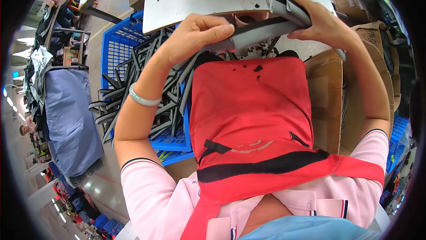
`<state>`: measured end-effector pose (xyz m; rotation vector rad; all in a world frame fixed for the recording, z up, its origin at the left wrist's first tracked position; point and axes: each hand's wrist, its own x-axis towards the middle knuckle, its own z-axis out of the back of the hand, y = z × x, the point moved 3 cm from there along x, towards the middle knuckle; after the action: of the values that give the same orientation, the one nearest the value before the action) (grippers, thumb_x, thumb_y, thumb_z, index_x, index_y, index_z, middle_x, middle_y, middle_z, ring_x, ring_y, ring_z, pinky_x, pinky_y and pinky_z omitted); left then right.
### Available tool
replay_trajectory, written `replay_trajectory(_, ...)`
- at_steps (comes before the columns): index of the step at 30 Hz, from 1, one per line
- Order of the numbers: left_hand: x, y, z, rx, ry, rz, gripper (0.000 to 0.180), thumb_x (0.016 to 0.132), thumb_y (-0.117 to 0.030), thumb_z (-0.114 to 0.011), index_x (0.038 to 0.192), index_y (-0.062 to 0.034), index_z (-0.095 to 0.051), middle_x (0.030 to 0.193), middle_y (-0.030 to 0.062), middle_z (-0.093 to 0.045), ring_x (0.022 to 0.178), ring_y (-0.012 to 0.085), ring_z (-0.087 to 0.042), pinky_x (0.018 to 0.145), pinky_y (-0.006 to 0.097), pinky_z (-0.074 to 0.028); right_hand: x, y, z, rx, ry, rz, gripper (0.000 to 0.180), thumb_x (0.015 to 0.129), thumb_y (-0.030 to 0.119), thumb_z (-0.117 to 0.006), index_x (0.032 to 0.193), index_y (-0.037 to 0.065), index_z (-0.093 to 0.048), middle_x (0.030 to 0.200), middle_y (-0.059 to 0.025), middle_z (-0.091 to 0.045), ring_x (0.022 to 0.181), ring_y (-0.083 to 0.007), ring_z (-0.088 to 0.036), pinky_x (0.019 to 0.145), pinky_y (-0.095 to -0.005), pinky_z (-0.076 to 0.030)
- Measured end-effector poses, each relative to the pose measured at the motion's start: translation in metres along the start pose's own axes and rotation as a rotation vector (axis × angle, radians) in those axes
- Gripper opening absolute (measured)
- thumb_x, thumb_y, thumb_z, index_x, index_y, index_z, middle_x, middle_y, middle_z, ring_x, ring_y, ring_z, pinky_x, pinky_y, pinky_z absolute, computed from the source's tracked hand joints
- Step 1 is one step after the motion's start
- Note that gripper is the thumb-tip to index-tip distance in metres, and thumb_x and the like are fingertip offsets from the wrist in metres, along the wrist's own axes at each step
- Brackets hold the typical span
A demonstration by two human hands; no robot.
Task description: The recorder is manually inserting and assembling plastic/foam tubes into a machine at a factory workstation.
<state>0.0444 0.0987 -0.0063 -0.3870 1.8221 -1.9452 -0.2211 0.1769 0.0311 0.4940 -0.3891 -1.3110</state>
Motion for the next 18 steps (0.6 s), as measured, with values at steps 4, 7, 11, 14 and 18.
replay_trajectory(4,0.017,-0.004,0.013,0.145,-0.023,0.058,0.033,0.094,-0.028,-0.066,0.105,0.0022,-0.069,0.085,0.0012,-0.066,0.076,0.0072,-0.059,0.070,0.020,-0.047,0.004,-0.028,0.014,-0.073,-0.082,-0.021,0.078,0.072,0.014,-0.080,0.139,-0.001,-0.043,0.118,-0.0194,-0.061,0.104,-0.0244,-0.059,0.096,-0.0334,-0.045)
replay_trajectory(7,0.031,-0.012,0.013,0.226,-0.043,0.145,0.027,0.091,-0.023,-0.069,0.106,0.0003,-0.070,0.079,-0.0004,-0.067,0.073,0.0044,-0.058,0.064,0.017,-0.045,0.004,-0.039,0.025,-0.068,-0.030,-0.133,0.075,0.071,0.014,-0.080,0.137,-0.002,-0.047,0.120,-0.0184,-0.060,0.108,-0.0225,-0.058,0.099,-0.0319,-0.043)
replay_trajectory(11,0.052,-0.031,0.017,0.543,-0.274,-0.059,0.024,0.089,-0.022,-0.070,0.098,-0.0007,-0.073,0.073,-0.0008,-0.065,0.058,0.0041,-0.051,0.052,0.019,-0.041,0.015,-0.056,0.042,-0.124,-0.165,-0.101,0.074,0.072,0.017,-0.080,0.136,-0.003,-0.047,0.115,-0.0151,-0.060,0.104,-0.0197,-0.058,0.097,-0.0308,-0.044)
replay_trajectory(14,0.074,-0.046,0.025,0.600,-0.440,-0.253,0.030,0.087,-0.025,-0.072,0.103,0.0003,-0.073,0.071,0.0025,-0.066,0.053,0.0044,-0.049,0.049,0.020,-0.040,0.029,-0.049,0.067,-0.257,-0.216,-0.015,0.067,0.069,0.034,-0.080,0.121,-0.003,-0.057,0.104,-0.0225,-0.066,0.099,-0.0310,-0.064,0.085,-0.0379,-0.049)
replay_trajectory(18,0.106,-0.026,0.048,0.562,-0.450,-0.220,0.033,0.087,-0.026,-0.073,0.105,0.0008,-0.072,0.072,0.0060,-0.068,0.051,0.0047,-0.048,0.048,0.020,-0.039,0.050,-0.055,0.068,-0.086,-0.088,-0.191,0.074,0.068,0.036,-0.082,0.124,-0.004,-0.055,0.107,-0.0206,-0.066,0.100,-0.0249,-0.062,0.089,-0.0356,-0.047)
